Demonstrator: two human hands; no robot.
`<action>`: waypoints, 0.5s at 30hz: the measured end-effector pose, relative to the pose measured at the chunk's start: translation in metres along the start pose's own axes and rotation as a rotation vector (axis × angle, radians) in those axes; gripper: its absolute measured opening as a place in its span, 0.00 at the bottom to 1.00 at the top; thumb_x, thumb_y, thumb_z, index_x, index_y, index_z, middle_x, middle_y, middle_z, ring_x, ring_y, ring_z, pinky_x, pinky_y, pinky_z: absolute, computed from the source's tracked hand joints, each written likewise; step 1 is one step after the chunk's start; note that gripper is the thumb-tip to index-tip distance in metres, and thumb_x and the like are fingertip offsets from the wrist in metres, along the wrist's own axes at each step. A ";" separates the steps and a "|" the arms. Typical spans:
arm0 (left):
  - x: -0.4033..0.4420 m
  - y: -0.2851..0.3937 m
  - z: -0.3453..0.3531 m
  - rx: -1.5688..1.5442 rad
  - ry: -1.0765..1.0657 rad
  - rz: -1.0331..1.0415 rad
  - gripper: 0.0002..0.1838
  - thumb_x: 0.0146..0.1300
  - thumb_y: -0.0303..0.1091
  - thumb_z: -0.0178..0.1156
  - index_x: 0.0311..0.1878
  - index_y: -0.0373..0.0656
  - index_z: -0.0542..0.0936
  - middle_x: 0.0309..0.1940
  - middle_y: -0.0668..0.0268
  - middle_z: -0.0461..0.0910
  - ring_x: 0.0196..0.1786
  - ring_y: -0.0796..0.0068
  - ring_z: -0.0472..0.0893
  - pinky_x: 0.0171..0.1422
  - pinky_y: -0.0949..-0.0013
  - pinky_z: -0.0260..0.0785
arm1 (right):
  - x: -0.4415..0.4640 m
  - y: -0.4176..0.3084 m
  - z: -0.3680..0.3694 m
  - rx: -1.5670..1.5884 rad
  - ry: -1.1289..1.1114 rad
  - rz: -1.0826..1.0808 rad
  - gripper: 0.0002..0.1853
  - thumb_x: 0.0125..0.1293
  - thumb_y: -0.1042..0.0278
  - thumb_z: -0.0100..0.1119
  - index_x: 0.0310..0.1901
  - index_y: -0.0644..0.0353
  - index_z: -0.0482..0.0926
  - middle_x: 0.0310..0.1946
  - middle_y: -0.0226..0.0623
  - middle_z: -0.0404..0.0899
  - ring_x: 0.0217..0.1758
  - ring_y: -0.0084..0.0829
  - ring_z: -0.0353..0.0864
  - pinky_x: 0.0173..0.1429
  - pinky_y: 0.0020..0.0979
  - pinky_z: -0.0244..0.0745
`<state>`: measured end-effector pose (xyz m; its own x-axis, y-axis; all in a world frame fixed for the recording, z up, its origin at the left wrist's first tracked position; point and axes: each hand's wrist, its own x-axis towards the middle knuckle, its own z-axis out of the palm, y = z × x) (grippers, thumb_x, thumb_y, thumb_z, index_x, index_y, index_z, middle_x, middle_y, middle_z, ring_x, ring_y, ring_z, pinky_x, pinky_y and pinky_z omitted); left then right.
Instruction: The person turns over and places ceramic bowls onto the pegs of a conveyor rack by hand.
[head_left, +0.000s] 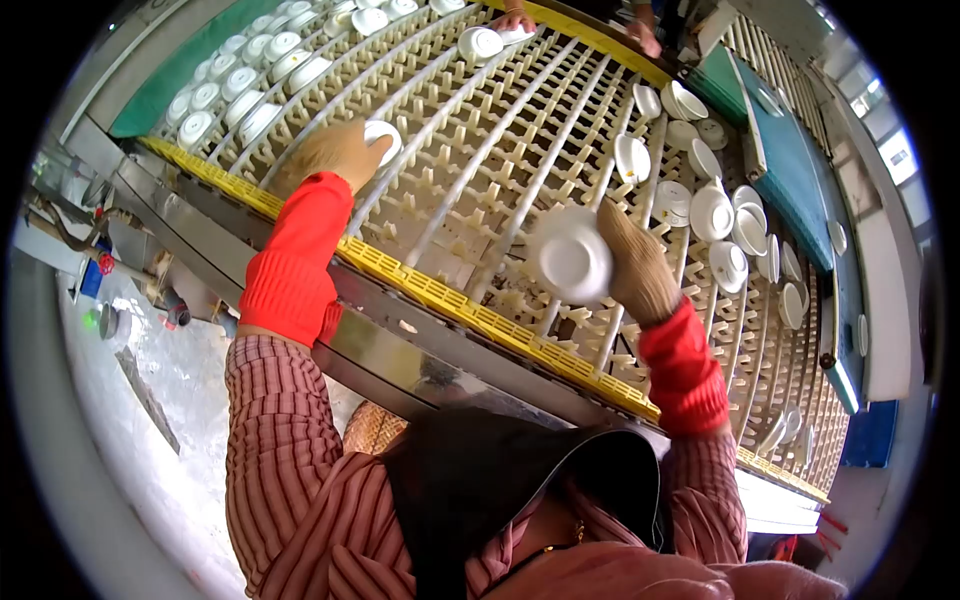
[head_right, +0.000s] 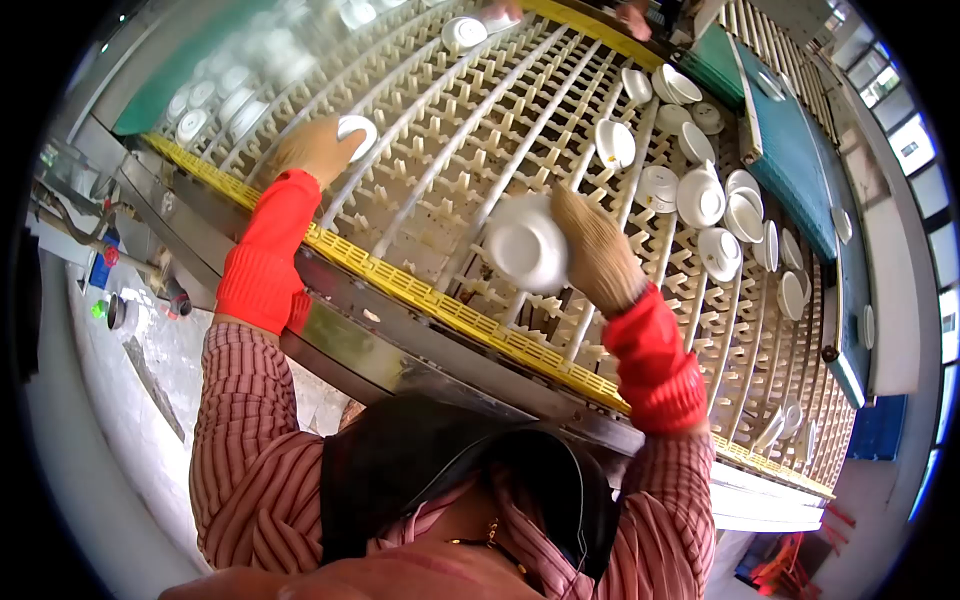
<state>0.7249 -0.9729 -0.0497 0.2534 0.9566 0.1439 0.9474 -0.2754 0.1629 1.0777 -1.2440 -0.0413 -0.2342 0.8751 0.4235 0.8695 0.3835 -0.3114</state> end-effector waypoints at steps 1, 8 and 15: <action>-0.001 0.003 -0.001 0.014 0.032 0.029 0.29 0.73 0.59 0.60 0.63 0.47 0.89 0.56 0.49 0.91 0.57 0.44 0.89 0.64 0.45 0.78 | 0.029 -0.012 0.010 0.108 0.055 -0.016 0.36 0.58 0.66 0.87 0.63 0.61 0.74 0.47 0.52 0.87 0.52 0.58 0.93 0.56 0.51 0.90; -0.018 0.026 -0.016 -0.084 -0.001 0.263 0.29 0.75 0.60 0.62 0.55 0.40 0.89 0.50 0.48 0.91 0.53 0.42 0.89 0.61 0.44 0.80 | 0.165 -0.019 0.064 1.728 0.162 0.717 0.21 0.77 0.65 0.71 0.61 0.63 0.72 0.54 0.52 0.88 0.51 0.47 0.94 0.60 0.44 0.96; -0.051 0.055 -0.028 -0.531 -0.433 0.321 0.36 0.80 0.62 0.63 0.72 0.36 0.84 0.56 0.57 0.92 0.62 0.68 0.88 0.67 0.64 0.77 | 0.058 0.056 0.047 0.948 0.212 0.727 0.28 0.87 0.51 0.59 0.72 0.68 0.81 0.58 0.43 0.93 0.56 0.33 0.94 0.66 0.35 0.85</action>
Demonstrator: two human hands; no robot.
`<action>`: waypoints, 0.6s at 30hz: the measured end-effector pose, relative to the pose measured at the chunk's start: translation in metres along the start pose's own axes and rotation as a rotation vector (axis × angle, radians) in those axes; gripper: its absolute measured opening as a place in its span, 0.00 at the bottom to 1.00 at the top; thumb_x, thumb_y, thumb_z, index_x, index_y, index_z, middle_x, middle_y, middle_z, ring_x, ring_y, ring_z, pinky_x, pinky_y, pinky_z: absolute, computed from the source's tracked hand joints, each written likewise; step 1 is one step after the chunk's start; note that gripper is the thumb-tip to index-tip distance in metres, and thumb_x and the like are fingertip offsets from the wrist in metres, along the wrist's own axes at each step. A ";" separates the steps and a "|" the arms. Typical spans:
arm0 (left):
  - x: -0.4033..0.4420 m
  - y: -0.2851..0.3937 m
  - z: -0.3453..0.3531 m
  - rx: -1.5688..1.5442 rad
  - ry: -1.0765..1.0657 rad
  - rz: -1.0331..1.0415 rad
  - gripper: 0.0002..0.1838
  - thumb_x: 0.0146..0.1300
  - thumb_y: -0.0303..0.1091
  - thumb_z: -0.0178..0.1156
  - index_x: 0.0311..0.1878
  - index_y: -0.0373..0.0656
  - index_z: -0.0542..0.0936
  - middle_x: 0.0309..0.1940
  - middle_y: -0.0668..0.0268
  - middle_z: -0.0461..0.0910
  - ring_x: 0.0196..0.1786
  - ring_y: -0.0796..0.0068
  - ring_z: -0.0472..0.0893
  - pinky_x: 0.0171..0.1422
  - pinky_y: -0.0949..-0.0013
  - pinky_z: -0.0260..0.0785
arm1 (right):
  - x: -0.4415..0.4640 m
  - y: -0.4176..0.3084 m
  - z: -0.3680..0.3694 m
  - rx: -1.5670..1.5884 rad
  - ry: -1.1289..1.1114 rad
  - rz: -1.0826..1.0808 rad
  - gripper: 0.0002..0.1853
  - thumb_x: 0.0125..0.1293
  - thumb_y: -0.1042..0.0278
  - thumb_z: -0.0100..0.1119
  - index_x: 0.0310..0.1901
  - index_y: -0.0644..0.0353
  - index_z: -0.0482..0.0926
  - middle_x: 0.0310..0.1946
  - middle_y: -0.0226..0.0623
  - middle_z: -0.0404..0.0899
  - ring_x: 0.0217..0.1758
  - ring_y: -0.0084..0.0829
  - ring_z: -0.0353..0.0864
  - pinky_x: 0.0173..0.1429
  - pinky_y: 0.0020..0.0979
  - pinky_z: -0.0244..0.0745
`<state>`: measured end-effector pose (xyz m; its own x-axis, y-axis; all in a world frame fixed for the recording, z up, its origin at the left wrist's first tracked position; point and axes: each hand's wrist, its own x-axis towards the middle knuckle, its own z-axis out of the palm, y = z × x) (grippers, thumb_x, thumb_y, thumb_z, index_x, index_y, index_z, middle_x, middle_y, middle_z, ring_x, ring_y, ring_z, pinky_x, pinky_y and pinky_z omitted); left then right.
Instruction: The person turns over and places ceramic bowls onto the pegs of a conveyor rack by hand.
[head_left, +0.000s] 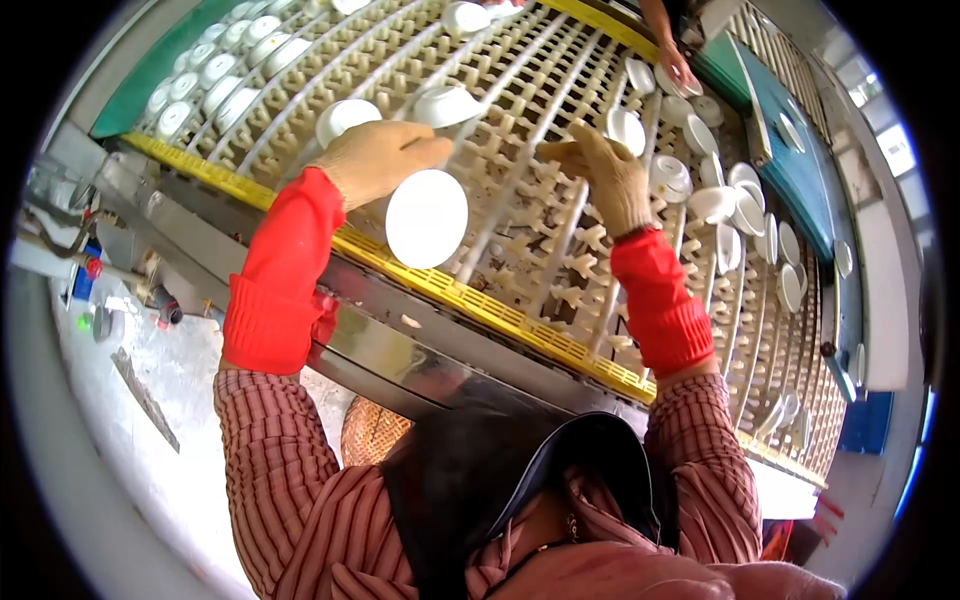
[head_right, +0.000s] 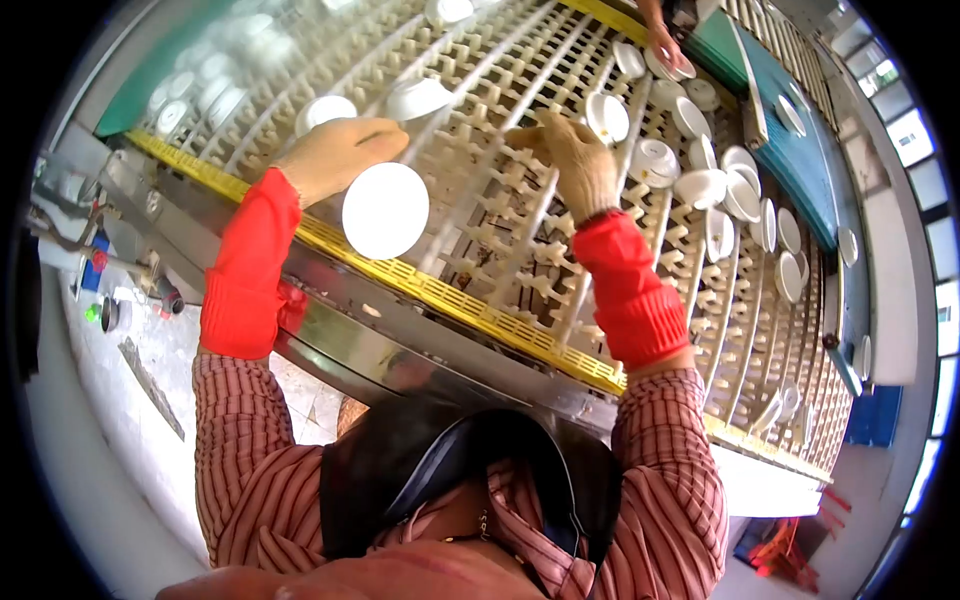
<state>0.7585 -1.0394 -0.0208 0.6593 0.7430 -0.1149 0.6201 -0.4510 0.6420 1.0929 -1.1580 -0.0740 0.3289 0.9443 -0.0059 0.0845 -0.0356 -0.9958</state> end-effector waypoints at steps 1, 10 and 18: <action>-0.001 -0.001 0.003 -0.104 -0.050 -0.001 0.37 0.81 0.63 0.62 0.72 0.36 0.83 0.56 0.59 0.92 0.62 0.70 0.87 0.67 0.65 0.78 | -0.013 0.004 -0.026 -0.220 0.144 -0.078 0.28 0.84 0.47 0.63 0.68 0.66 0.84 0.57 0.41 0.94 0.55 0.31 0.94 0.63 0.34 0.86; -0.006 0.053 0.051 0.531 -0.278 0.077 0.22 0.70 0.44 0.70 0.64 0.49 0.89 0.52 0.47 0.91 0.55 0.44 0.89 0.61 0.51 0.80 | -0.091 0.031 -0.234 -1.377 0.744 0.132 0.49 0.68 0.33 0.71 0.78 0.63 0.74 0.62 0.60 0.88 0.65 0.57 0.89 0.68 0.49 0.82; -0.003 0.054 0.026 0.658 0.396 0.266 0.15 0.74 0.43 0.70 0.51 0.40 0.88 0.42 0.51 0.89 0.45 0.44 0.87 0.49 0.44 0.76 | -0.053 0.008 -0.215 -1.641 0.454 -0.354 0.43 0.64 0.48 0.79 0.78 0.57 0.74 0.53 0.45 0.89 0.64 0.49 0.85 0.72 0.51 0.77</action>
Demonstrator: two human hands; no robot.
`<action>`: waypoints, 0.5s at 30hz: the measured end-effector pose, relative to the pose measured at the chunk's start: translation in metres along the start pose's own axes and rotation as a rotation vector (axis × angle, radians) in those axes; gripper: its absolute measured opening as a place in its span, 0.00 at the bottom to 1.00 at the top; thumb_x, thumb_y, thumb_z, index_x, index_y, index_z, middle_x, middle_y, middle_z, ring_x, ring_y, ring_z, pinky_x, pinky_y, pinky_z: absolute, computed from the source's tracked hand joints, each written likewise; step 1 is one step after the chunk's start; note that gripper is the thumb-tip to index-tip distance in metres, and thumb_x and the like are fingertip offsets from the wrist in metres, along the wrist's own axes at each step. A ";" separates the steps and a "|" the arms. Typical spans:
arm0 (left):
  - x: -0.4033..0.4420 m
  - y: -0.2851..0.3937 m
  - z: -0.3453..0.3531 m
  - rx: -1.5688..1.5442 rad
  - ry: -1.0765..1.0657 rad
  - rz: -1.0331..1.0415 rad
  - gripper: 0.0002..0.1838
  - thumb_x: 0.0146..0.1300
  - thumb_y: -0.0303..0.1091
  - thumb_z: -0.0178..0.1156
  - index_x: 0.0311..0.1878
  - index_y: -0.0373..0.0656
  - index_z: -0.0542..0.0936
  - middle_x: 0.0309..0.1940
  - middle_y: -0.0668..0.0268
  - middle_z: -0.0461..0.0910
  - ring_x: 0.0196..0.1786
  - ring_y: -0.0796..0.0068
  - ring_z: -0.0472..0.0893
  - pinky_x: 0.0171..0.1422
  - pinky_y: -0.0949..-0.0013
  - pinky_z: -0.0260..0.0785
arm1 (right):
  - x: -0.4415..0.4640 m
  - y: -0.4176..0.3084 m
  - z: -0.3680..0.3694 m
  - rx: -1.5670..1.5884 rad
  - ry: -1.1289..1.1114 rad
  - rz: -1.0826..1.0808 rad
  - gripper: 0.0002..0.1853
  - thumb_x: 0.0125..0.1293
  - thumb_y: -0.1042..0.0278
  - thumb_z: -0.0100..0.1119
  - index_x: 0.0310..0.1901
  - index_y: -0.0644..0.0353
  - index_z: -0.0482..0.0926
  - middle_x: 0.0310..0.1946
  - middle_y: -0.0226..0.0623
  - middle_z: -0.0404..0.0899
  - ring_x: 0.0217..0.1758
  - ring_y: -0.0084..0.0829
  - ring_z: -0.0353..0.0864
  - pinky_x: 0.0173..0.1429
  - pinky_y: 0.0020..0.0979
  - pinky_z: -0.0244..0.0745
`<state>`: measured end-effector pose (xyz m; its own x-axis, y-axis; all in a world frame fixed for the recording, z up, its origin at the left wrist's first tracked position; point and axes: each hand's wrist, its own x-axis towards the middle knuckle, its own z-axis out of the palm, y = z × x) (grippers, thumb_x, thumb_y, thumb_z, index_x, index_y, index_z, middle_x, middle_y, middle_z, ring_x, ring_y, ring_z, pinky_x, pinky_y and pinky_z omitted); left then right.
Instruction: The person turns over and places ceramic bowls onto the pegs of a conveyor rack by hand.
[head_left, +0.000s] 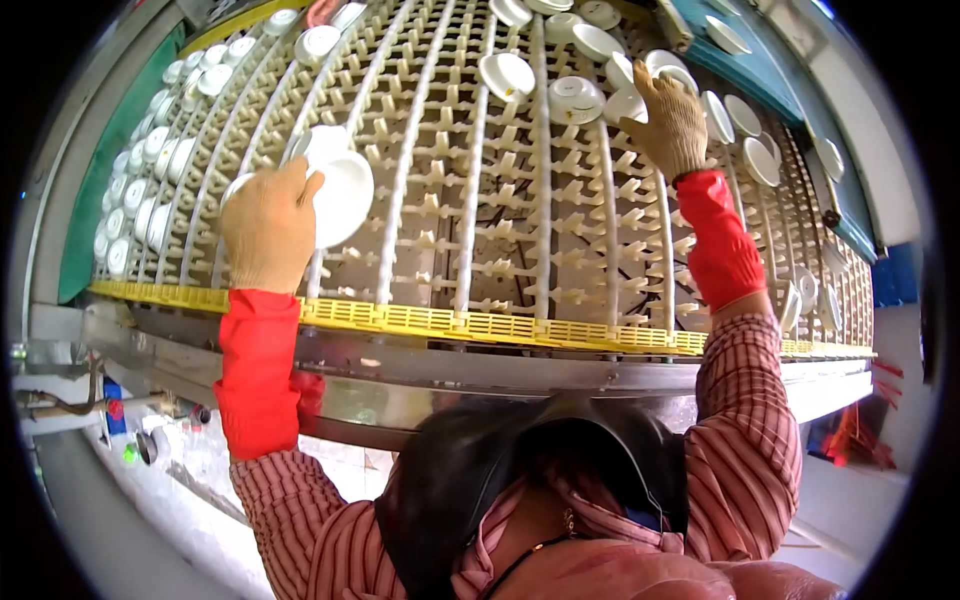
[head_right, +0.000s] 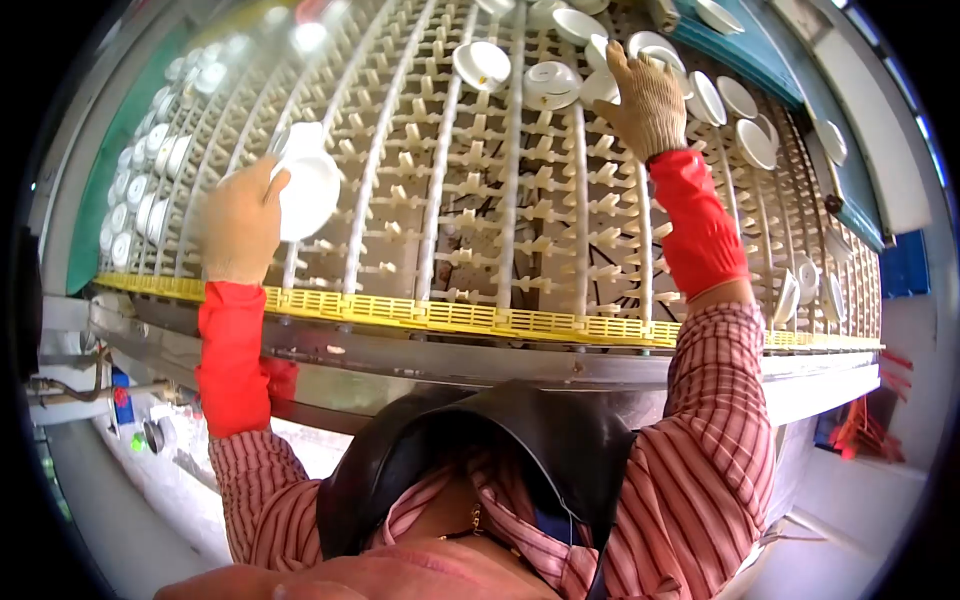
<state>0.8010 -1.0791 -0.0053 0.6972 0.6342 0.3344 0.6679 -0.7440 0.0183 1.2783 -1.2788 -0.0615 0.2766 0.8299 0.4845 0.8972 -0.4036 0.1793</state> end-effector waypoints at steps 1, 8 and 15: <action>0.004 0.005 -0.006 0.084 0.039 0.001 0.15 0.75 0.44 0.69 0.49 0.39 0.88 0.40 0.51 0.88 0.44 0.43 0.86 0.47 0.43 0.75 | 0.014 -0.005 -0.004 0.001 -0.071 -0.045 0.43 0.64 0.50 0.80 0.78 0.57 0.74 0.55 0.46 0.88 0.68 0.48 0.83 0.75 0.54 0.74; -0.013 0.018 0.036 -0.433 -0.146 0.061 0.22 0.81 0.52 0.64 0.40 0.42 0.91 0.24 0.59 0.86 0.25 0.59 0.84 0.35 0.51 0.76 | 0.074 -0.011 0.016 -0.237 -0.675 -0.103 0.39 0.58 0.38 0.79 0.64 0.60 0.88 0.58 0.45 0.92 0.62 0.48 0.91 0.68 0.48 0.87; 0.015 0.004 0.050 -0.167 0.160 0.072 0.27 0.79 0.49 0.63 0.68 0.37 0.84 0.63 0.50 0.85 0.64 0.45 0.83 0.71 0.49 0.73 | 0.049 -0.039 -0.011 0.716 -0.448 0.168 0.32 0.76 0.35 0.64 0.56 0.61 0.92 0.46 0.53 0.94 0.45 0.44 0.95 0.56 0.41 0.88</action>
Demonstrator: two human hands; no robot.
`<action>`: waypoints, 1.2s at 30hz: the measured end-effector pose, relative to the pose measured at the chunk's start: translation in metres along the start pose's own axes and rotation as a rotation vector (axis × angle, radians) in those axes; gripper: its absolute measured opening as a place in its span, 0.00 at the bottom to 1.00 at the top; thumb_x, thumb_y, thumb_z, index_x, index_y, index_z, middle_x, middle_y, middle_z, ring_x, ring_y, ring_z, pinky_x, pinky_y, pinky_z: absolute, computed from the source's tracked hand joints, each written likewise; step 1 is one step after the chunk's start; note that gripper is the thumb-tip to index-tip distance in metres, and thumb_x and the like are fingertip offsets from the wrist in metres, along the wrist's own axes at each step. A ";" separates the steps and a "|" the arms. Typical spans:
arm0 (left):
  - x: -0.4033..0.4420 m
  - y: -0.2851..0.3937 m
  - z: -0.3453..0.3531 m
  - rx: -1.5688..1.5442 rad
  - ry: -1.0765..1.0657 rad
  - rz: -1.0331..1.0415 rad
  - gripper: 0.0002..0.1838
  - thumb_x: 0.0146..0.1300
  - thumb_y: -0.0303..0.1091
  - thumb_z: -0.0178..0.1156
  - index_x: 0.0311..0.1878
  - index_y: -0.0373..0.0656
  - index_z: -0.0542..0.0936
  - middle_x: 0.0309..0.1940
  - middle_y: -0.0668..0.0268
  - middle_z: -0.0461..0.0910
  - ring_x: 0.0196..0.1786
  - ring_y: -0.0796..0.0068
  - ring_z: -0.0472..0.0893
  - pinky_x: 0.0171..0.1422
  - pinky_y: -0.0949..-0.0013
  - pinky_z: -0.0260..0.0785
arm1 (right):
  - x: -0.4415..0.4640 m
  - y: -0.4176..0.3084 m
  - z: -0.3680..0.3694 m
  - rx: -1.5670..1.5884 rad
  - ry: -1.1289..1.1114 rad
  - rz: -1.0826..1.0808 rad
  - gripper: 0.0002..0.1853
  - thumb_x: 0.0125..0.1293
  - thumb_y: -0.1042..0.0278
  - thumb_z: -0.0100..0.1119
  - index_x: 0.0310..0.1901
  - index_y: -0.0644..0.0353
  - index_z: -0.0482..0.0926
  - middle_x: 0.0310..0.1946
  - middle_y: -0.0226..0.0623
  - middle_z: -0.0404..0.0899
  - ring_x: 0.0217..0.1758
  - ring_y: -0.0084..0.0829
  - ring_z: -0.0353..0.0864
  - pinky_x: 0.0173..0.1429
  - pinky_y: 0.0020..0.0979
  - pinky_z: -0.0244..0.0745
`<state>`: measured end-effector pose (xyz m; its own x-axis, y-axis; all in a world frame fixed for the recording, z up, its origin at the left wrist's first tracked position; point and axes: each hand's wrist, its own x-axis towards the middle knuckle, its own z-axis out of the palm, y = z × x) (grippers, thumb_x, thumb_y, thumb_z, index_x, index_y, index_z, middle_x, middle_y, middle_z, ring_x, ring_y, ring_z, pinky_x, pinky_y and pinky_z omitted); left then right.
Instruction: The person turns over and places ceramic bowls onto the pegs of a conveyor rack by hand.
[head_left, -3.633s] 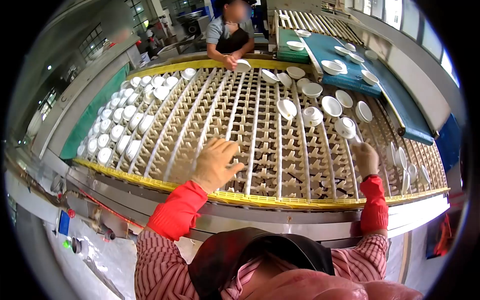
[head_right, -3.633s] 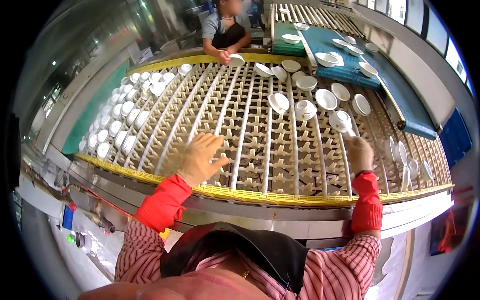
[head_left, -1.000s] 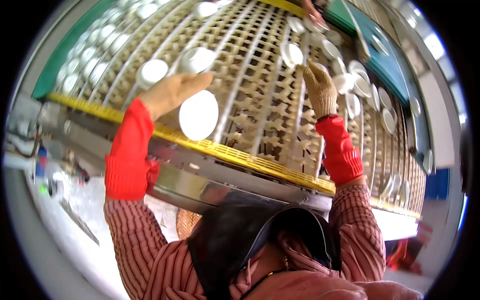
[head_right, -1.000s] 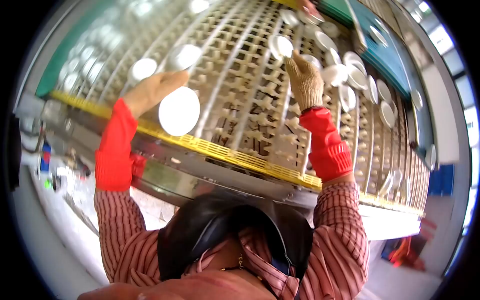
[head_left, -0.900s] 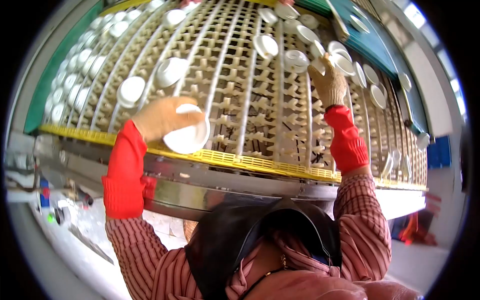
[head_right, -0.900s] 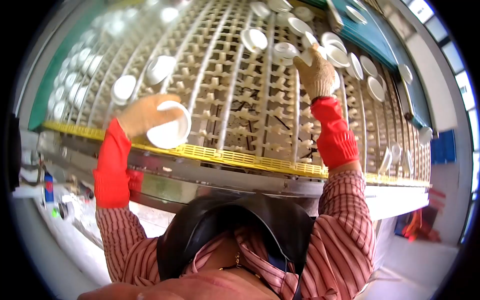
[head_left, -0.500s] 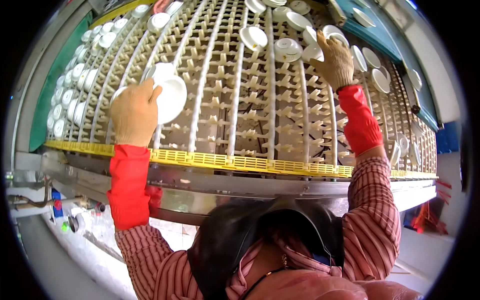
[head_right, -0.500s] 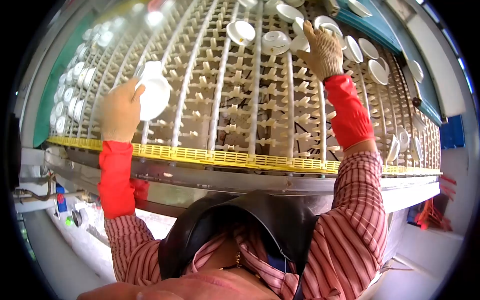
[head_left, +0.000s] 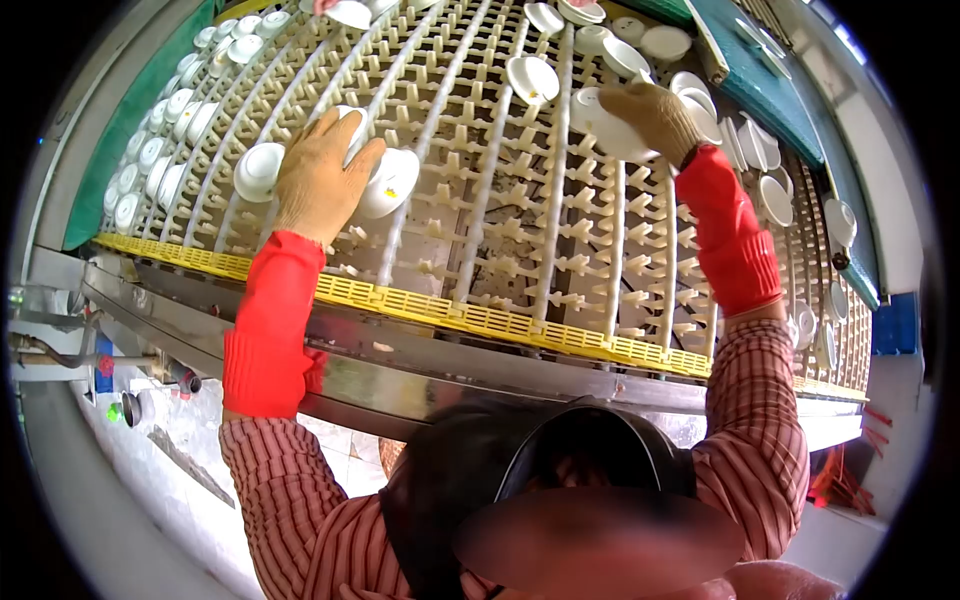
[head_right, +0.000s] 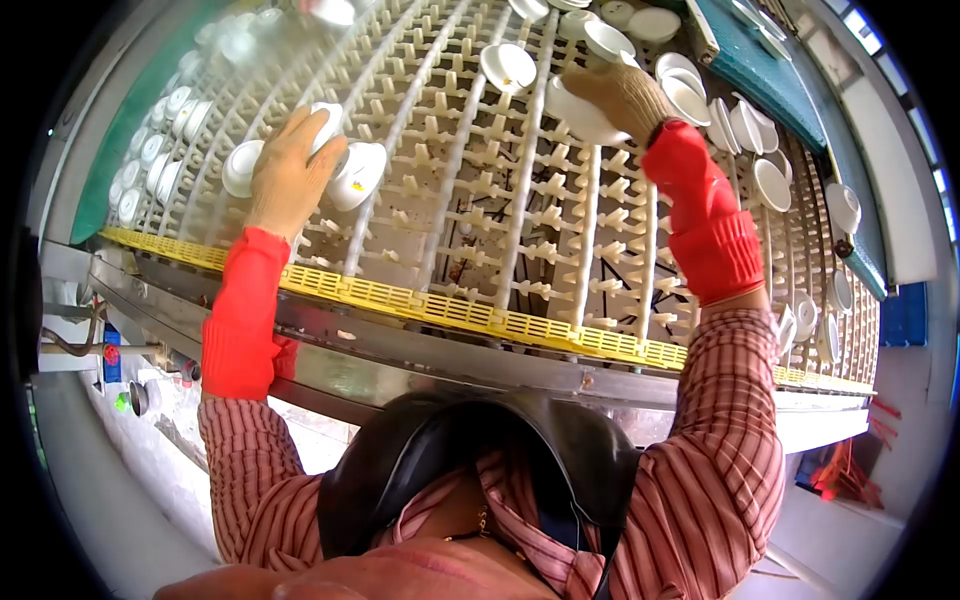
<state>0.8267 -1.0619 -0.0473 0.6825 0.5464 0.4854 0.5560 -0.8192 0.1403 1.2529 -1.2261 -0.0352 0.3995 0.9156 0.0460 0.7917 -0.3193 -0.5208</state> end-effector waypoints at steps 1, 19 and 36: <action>-0.003 0.001 0.010 0.006 -0.046 -0.020 0.27 0.79 0.50 0.63 0.68 0.37 0.84 0.62 0.50 0.85 0.64 0.44 0.83 0.71 0.48 0.73 | -0.009 -0.012 0.006 0.351 0.062 -0.034 0.29 0.80 0.39 0.60 0.58 0.61 0.91 0.49 0.50 0.94 0.48 0.43 0.96 0.57 0.39 0.89; 0.000 0.084 0.039 0.095 -0.199 0.311 0.32 0.64 0.27 0.64 0.74 0.40 0.80 0.73 0.44 0.79 0.75 0.43 0.77 0.85 0.47 0.66 | 0.005 0.178 -0.028 -0.805 0.219 0.172 0.33 0.74 0.31 0.65 0.64 0.53 0.91 0.60 0.52 0.91 0.65 0.53 0.89 0.73 0.48 0.81; 0.015 0.093 0.063 0.130 -0.221 0.037 0.30 0.65 0.51 0.72 0.69 0.56 0.83 0.55 0.56 0.86 0.59 0.48 0.86 0.73 0.50 0.74 | 0.022 -0.062 0.067 1.565 -0.186 0.150 0.29 0.87 0.57 0.54 0.77 0.69 0.66 0.77 0.58 0.73 0.84 0.47 0.70 0.88 0.46 0.69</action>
<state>0.9183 -1.1189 -0.0810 0.7824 0.5533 0.2858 0.5757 -0.8176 0.0067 1.1809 -1.1699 -0.0592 0.2741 0.9536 -0.1243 -0.5352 0.0438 -0.8436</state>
